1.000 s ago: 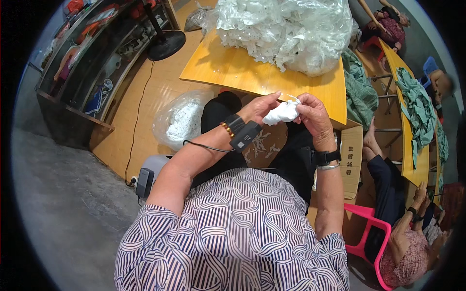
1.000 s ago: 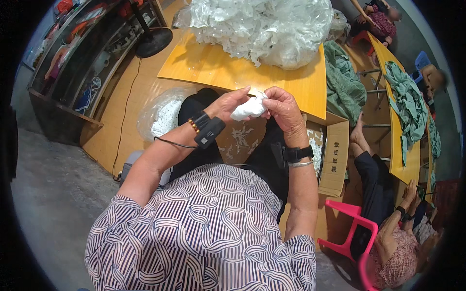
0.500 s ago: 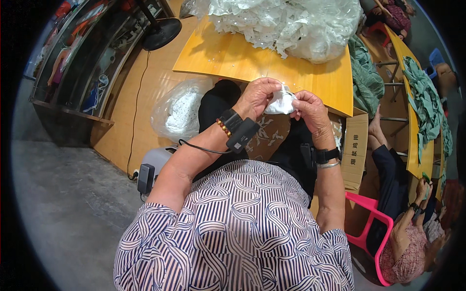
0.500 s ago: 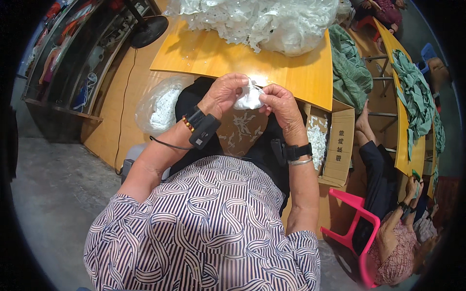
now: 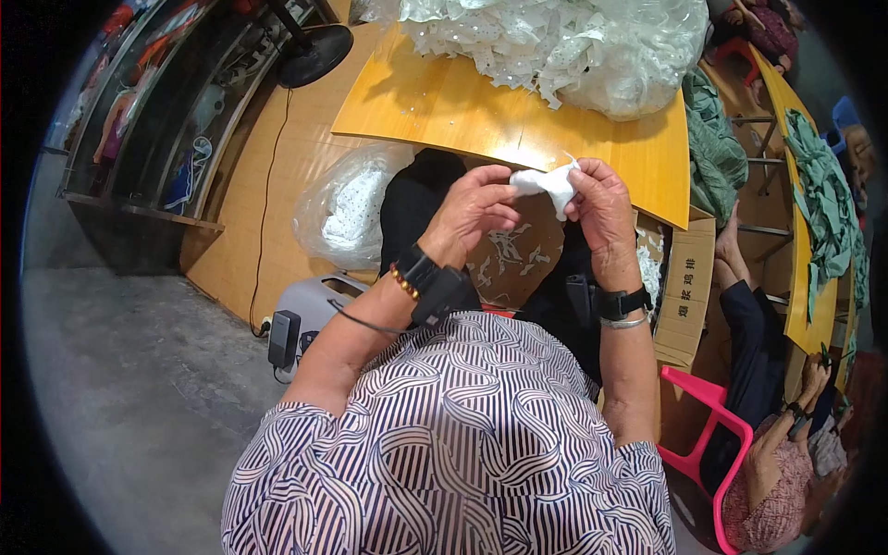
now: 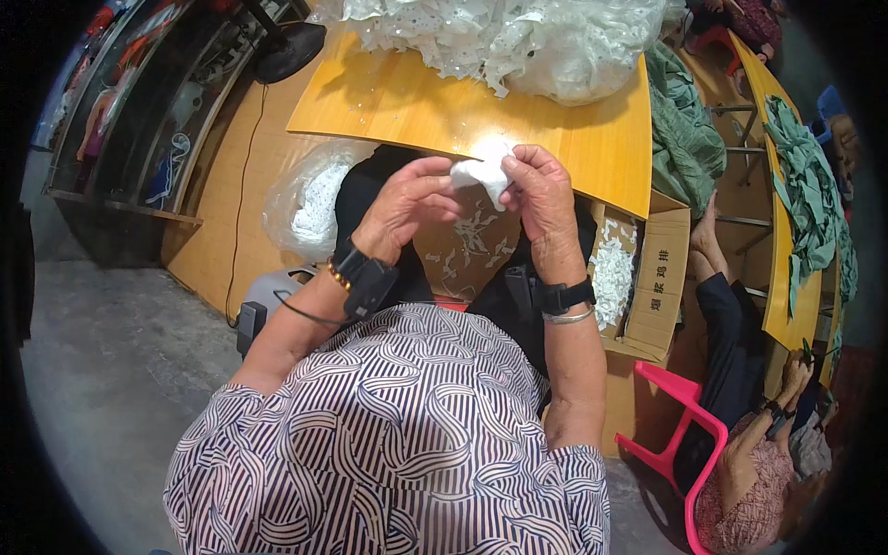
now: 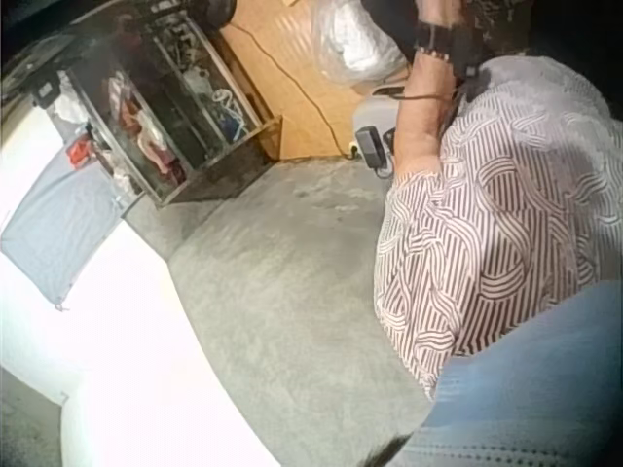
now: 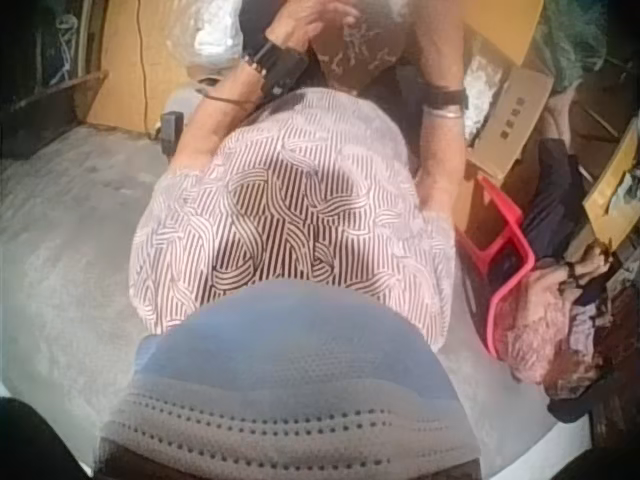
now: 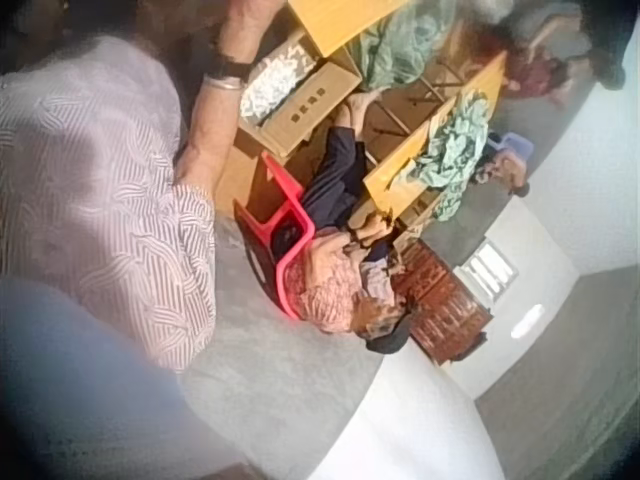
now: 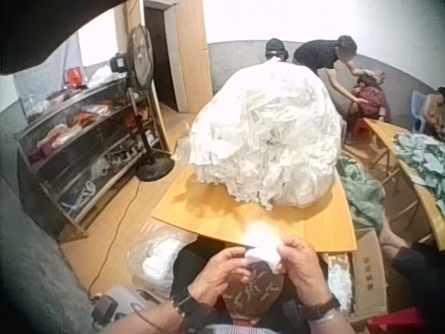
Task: Sorting and separating small white lace or textile pieces from a bundle.
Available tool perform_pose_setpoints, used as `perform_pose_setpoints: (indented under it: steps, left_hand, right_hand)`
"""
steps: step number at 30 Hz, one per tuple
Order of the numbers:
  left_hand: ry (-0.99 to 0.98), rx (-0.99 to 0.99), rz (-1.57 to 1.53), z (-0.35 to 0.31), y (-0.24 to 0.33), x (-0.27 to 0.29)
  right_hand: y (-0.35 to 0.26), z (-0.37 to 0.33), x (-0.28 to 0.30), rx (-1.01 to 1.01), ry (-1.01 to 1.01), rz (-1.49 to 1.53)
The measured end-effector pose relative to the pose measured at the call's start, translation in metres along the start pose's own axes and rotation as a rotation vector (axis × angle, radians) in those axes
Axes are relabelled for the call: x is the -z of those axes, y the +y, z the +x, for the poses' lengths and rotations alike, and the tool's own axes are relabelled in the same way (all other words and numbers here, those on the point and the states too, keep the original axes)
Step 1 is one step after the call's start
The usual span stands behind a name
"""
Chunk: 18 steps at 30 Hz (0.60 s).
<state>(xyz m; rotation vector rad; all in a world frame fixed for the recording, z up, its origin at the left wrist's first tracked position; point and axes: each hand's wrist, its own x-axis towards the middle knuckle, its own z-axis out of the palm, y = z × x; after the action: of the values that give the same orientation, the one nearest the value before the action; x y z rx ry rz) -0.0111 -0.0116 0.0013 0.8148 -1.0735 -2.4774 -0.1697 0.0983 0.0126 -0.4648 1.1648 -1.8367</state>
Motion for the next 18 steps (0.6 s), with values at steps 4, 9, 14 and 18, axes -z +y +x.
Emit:
perform_pose_setpoints:
  steps: [4, 9, 14, 18]
  left_hand:
    - [0.146, -0.389, 0.225, -0.006, 0.01, 0.012]
    - [0.019, -0.205, 0.205, -0.005, 0.013, 0.003]
    - [-0.239, 0.228, -0.133, 0.0, -0.013, 0.013]
    - [-0.213, 0.043, -0.14, 0.004, -0.016, -0.009]
  right_hand:
    - [-0.016, -0.004, -0.01, 0.02, -0.042, -0.166]
    - [-0.013, -0.006, -0.024, -0.01, -0.122, -0.131]
    - [-0.003, -0.012, -0.022, -0.017, -0.219, -0.235]
    - [0.007, -0.017, -0.021, 0.005, -0.175, -0.263]
